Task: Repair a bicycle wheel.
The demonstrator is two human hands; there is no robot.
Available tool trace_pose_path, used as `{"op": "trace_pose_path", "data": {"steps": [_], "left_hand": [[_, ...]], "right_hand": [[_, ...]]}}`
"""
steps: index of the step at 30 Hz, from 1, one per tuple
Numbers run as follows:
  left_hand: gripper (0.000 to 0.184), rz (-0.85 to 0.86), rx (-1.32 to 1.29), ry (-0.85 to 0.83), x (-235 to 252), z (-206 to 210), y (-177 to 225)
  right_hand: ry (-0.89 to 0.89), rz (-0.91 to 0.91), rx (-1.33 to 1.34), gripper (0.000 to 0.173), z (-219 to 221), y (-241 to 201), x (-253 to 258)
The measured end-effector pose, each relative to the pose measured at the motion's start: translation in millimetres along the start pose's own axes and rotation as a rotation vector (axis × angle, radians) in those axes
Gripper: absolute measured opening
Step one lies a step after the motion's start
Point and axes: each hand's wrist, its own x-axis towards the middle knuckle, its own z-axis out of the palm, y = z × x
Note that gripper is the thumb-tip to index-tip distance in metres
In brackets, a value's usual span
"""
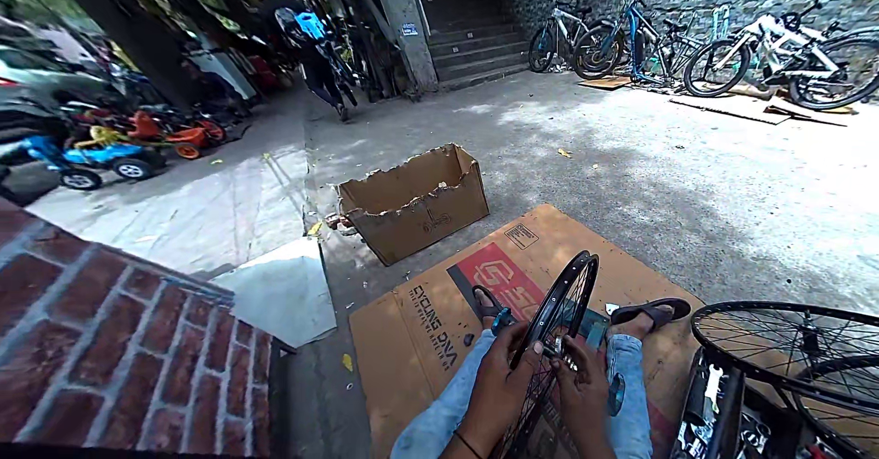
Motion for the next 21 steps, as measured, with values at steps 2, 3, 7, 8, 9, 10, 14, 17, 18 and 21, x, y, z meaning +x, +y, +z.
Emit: {"op": "trace_pose_path", "data": {"steps": [2, 3, 7, 8, 9, 10, 14, 17, 18, 21], "left_hand": [[0.043, -0.073, 0.030, -0.039, 12, 2, 6], [0.039, -0.088, 0.010, -0.025, 15, 3, 7], [0.031, -0.151, -0.177, 0.130, 24, 2, 2], [0.029, -0.142, -0.180, 0.141, 25, 2, 0], [0.031, -0.131, -0.160, 0.145, 24, 2, 0], [0.038, -0.131, -0.123, 0.132, 21, 1, 0], [0.039, -0.068, 0.013, 0.074, 10, 1, 0], [0.047, -0.084, -0.045, 0.070, 7, 1, -4], [0.051, -0.100, -0.073, 0.065, 6, 0, -3], [0.041, -0.061, -0.093, 0.072, 3, 1, -3]], "right_hand": [[0.005, -0.005, -0.100, 0.039, 8, 5, 7], [-0.001, 0.002, -0.149, 0.038, 11, 8, 12], [-0.072, -0.055, -0.181, 0.039, 15, 20, 20], [-0.109, -0.071, -0.161, 0.039, 12, 22, 20], [-0.141, -0.076, -0.135, 0.038, 10, 23, 20], [-0.168, -0.073, -0.114, 0.037, 9, 23, 19], [-0.216, -0.062, -0.058, 0.036, 8, 10, 21], [-0.230, -0.044, 0.041, 0.031, 15, -5, 31], [-0.237, -0.025, 0.075, 0.030, 18, -8, 33], [-0.273, 0.076, 0.230, 0.026, 25, -9, 38]]}}
